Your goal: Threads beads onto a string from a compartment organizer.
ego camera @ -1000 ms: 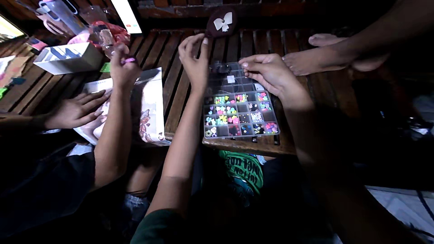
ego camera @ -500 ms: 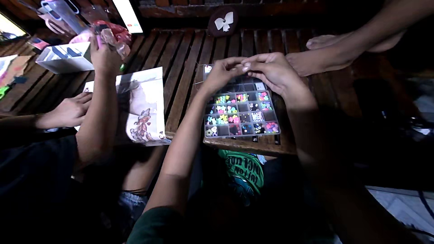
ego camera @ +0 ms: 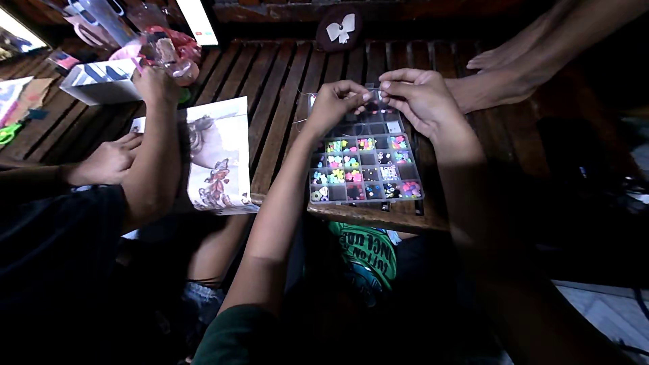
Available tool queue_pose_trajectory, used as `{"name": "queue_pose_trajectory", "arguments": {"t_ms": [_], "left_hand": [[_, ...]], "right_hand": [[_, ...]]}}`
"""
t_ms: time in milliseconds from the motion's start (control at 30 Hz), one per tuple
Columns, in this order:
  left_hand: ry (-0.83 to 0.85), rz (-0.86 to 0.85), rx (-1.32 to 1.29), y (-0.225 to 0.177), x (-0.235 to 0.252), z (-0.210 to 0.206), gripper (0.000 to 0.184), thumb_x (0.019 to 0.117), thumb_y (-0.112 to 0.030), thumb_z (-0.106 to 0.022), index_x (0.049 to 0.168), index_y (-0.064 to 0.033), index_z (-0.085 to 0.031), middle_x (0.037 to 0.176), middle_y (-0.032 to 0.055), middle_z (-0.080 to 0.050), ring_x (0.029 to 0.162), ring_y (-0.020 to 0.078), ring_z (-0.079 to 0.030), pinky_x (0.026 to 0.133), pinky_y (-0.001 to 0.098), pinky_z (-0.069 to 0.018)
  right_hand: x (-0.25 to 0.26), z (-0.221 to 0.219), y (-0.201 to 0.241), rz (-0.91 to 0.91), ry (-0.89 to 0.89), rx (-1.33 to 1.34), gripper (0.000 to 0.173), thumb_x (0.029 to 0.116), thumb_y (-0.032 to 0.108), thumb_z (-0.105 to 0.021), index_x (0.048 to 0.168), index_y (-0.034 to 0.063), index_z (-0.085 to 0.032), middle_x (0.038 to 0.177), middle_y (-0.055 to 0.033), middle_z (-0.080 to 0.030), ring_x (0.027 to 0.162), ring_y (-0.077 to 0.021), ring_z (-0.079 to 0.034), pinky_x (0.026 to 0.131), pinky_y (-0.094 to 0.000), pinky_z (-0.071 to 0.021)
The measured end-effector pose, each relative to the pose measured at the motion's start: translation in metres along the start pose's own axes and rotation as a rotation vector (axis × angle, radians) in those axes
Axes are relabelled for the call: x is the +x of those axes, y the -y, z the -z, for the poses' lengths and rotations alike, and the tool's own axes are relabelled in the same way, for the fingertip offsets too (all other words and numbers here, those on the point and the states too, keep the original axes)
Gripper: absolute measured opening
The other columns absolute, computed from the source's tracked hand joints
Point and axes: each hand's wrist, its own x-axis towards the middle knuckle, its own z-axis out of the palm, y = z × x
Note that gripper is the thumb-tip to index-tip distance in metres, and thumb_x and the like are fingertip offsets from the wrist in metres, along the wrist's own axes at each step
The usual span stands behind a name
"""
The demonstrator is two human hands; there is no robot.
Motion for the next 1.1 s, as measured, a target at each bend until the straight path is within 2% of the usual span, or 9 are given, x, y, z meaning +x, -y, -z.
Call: {"name": "queue_pose_trajectory", "arguments": {"t_ms": [233,500,567,633,733,800,933,1033,1100], "left_hand": [[-0.025,-0.01,-0.087,-0.004,0.0,-0.003,0.007,0.0991,-0.004,-0.063,0.102,0.0011,-0.066,0.084,0.0,-0.069,0.075,0.0057,-0.067,0.074,0.0244,-0.0586],[-0.049,0.068,-0.285,-0.006,0.001,-0.01,0.01,0.1021,-0.005,-0.059,0.103,0.0015,-0.067,0.083,0.001,-0.069,0.074,0.0062,-0.067,0.074,0.0235,-0.0583],[-0.062,0.069,-0.306,-0.006,0.0,-0.01,0.011,0.1028,-0.006,-0.058,0.104,0.0015,-0.067,0.084,0.001,-0.07,0.075,0.0064,-0.068,0.074,0.0236,-0.0586],[-0.077,0.073,-0.334,-0.008,0.001,-0.01,0.012,0.1035,-0.006,-0.057,0.106,0.0014,-0.066,0.085,0.001,-0.07,0.076,0.0064,-0.068,0.075,0.0235,-0.0586],[-0.122,0.126,-0.404,-0.011,0.0,-0.012,0.012,0.1041,-0.005,-0.055,0.109,0.0017,-0.065,0.094,0.0037,-0.07,0.083,0.0077,-0.068,0.08,0.0245,-0.0585],[-0.161,0.196,-0.448,-0.009,0.0,-0.012,0.016,0.1049,-0.006,-0.054,0.112,0.0039,-0.064,0.099,0.007,-0.071,0.087,0.0108,-0.071,0.084,0.0267,-0.0596],[-0.124,0.36,-0.498,-0.011,0.0,-0.008,0.025,0.1078,-0.012,-0.051,0.123,0.006,-0.059,0.107,0.0095,-0.071,0.093,0.0128,-0.072,0.087,0.0277,-0.0592],[-0.103,0.387,-0.494,-0.014,0.0,-0.007,0.023,0.108,-0.012,-0.05,0.121,0.0044,-0.059,0.102,0.0074,-0.07,0.089,0.0117,-0.072,0.085,0.0271,-0.0599],[-0.08,0.395,-0.459,-0.016,-0.001,-0.005,0.023,0.1078,-0.011,-0.049,0.122,0.0051,-0.059,0.102,0.0074,-0.069,0.088,0.0115,-0.071,0.085,0.0269,-0.0595]], "right_hand": [[-0.001,-0.003,-0.002,0.022,-0.003,0.082,0.016,0.1004,0.001,-0.06,0.116,0.003,-0.062,0.096,0.0,-0.068,0.086,-0.0077,-0.07,0.083,-0.0256,-0.06],[0.005,-0.004,-0.009,0.031,0.073,0.308,0.027,0.104,0.003,-0.054,0.131,0.0052,-0.054,0.104,0.0001,-0.068,0.091,-0.0091,-0.07,0.089,-0.0279,-0.0594],[0.005,-0.003,-0.01,0.015,0.077,0.326,0.026,0.1048,0.004,-0.053,0.13,0.0047,-0.054,0.102,0.0002,-0.067,0.089,-0.0086,-0.069,0.088,-0.0266,-0.0588],[0.005,-0.003,-0.008,-0.001,0.044,0.318,0.02,0.1042,0.004,-0.054,0.124,0.004,-0.06,0.095,0.0015,-0.065,0.082,-0.0067,-0.066,0.083,-0.0236,-0.058],[0.004,-0.005,-0.009,0.028,0.03,0.229,0.015,0.1038,0.004,-0.054,0.115,0.0025,-0.064,0.092,0.0017,-0.066,0.08,-0.0056,-0.065,0.081,-0.0223,-0.0569],[0.003,-0.008,-0.012,0.153,0.007,0.056,0.013,0.0999,0.001,-0.06,0.112,0.0009,-0.066,0.093,0.0009,-0.07,0.082,-0.0036,-0.067,0.081,-0.0214,-0.0569],[0.002,-0.011,-0.016,0.38,-0.017,-0.297,0.021,0.0948,0.0,-0.065,0.116,-0.0027,-0.065,0.104,-0.007,-0.066,0.089,-0.0017,-0.063,0.081,-0.0175,-0.0534],[0.004,-0.01,-0.019,0.38,0.013,-0.424,0.025,0.096,0.001,-0.064,0.121,-0.0021,-0.064,0.105,-0.0104,-0.066,0.09,-0.0066,-0.064,0.081,-0.0218,-0.0538],[0.004,-0.011,-0.019,0.341,0.022,-0.49,0.023,0.0967,0.003,-0.064,0.12,-0.0011,-0.063,0.105,-0.012,-0.066,0.089,-0.0096,-0.064,0.081,-0.0246,-0.0538]]}}
